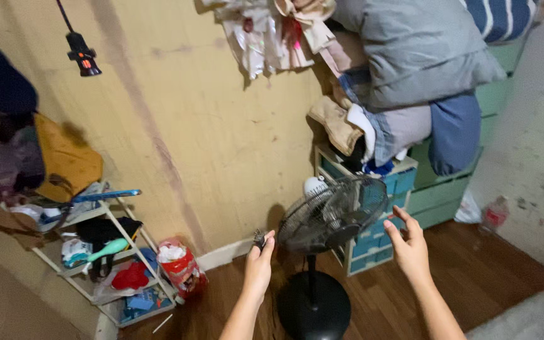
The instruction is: The person assembles a standing fan by attaching the fan blades to the motor hub, securing them with a nut, and then attaching the front and rear protective cages. The person then plugs the fan into a wall socket.
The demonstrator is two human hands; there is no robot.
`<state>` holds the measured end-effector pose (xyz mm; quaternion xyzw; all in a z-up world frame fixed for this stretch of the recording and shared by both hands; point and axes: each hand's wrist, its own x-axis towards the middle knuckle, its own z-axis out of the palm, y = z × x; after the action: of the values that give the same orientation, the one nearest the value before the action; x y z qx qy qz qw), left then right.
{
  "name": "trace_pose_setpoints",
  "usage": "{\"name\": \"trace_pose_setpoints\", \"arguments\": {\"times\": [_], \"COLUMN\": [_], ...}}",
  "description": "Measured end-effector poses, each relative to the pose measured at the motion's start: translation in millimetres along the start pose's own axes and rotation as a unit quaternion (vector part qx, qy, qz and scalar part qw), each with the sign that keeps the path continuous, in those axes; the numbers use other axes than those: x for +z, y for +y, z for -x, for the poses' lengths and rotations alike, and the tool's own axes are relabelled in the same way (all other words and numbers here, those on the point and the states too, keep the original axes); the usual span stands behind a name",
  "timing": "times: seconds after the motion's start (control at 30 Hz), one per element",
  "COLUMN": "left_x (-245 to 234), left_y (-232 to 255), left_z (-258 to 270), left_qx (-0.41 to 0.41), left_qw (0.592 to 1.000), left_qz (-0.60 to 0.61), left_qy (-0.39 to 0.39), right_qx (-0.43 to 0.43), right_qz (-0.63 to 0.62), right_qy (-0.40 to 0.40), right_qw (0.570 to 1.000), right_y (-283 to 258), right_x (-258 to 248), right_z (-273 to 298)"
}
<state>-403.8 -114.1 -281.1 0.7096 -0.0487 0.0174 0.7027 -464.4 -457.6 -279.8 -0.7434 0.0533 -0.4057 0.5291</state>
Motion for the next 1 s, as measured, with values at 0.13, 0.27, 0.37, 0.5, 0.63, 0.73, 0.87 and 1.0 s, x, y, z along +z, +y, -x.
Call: {"name": "trace_pose_setpoints", "arguments": {"times": [0.13,0.27,0.37,0.5,0.63,0.73,0.87,1.0], "left_x": [-11,-16,-11,1,12,27,38,31], "left_y": [20,28,26,25,34,42,73,116], "left_z": [6,5,2,4,8,9,1,-4], "left_qx": [0.001,0.019,0.029,0.015,-0.007,0.018,0.077,0.071], "left_qw": [1.000,1.000,0.999,0.999,0.999,0.997,0.987,0.982], "left_qz": [0.010,0.005,0.012,0.044,0.030,0.051,0.083,0.103], "left_qy": [0.008,0.013,0.004,-0.011,-0.038,-0.059,-0.112,-0.142], "right_qx": [-0.049,-0.035,-0.024,-0.057,0.000,0.015,-0.002,0.033], "right_qz": [0.053,0.049,0.068,0.055,0.061,-0.026,-0.123,-0.277], "right_qy": [0.000,-0.006,-0.007,-0.005,-0.020,-0.085,-0.232,-0.303], "right_qw": [0.997,0.998,0.997,0.997,0.998,0.996,0.965,0.911], "right_y": [-10,-27,-34,-40,-49,-60,-88,-122], "right_x": [4,14,14,16,25,54,111,153], "right_z": [2,3,6,4,6,16,33,36]}}
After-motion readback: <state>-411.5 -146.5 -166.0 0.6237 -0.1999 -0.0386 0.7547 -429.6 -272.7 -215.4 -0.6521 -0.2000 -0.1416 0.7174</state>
